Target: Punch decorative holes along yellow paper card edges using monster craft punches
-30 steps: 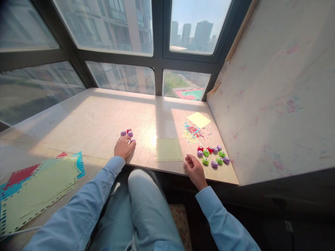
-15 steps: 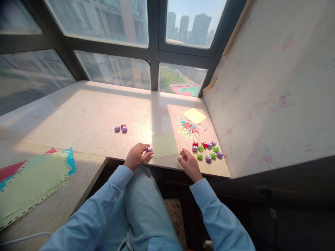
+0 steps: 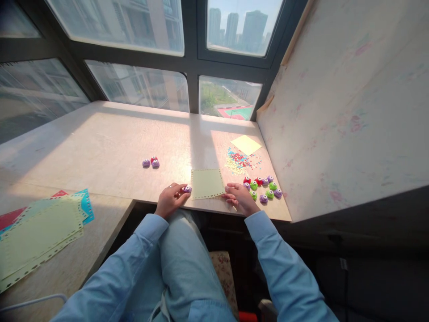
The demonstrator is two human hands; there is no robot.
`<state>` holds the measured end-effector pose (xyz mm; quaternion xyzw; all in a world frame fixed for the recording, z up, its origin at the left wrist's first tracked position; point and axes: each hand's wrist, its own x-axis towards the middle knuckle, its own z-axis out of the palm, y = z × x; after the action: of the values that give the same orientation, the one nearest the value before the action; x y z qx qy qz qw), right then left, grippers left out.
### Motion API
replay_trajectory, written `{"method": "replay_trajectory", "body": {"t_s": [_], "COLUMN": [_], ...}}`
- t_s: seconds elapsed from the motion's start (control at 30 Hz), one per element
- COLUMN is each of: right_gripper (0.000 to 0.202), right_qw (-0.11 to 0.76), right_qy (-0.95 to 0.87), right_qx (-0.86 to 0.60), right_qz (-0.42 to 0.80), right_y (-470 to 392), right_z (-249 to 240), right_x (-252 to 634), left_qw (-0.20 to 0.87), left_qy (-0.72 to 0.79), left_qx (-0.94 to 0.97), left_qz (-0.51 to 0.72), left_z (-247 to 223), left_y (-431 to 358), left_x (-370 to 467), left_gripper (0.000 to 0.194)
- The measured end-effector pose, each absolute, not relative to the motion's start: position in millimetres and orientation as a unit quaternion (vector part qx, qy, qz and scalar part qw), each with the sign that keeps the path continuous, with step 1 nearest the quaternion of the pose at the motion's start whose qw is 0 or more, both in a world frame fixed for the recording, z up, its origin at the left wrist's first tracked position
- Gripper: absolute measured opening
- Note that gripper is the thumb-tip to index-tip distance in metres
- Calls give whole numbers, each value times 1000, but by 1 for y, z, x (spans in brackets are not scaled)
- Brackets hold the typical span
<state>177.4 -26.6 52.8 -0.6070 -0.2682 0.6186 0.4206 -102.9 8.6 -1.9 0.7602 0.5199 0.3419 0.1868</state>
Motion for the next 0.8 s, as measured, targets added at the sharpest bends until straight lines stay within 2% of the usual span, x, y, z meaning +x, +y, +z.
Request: {"method": "replay_trajectory", "body": {"t_s": [0.13,0.33,0.57,0.8], "right_gripper": [13,18,24,33], "right_qw": [387,324,416,425], "right_qy": [-277,-382,-362,-350], "right_qx": [-599,-657,-649,-635], "right_qz": [644,564,525,542], "right_y": [-8,5,-8,-11], "right_z": [53,45,33,30], "right_x": [176,168,171,173], "left_qw": [180,192,155,156], "left_qy": [518,521,506,512], "left_qx": [760,753,767,762], "left_qz": [348,353,362,366], "left_z": [-4,-3,-7,-9], "left_y": [7,8,8,8], "left_x": [-103,-102,-103,-103], "left_gripper": [27,30,31,30]}}
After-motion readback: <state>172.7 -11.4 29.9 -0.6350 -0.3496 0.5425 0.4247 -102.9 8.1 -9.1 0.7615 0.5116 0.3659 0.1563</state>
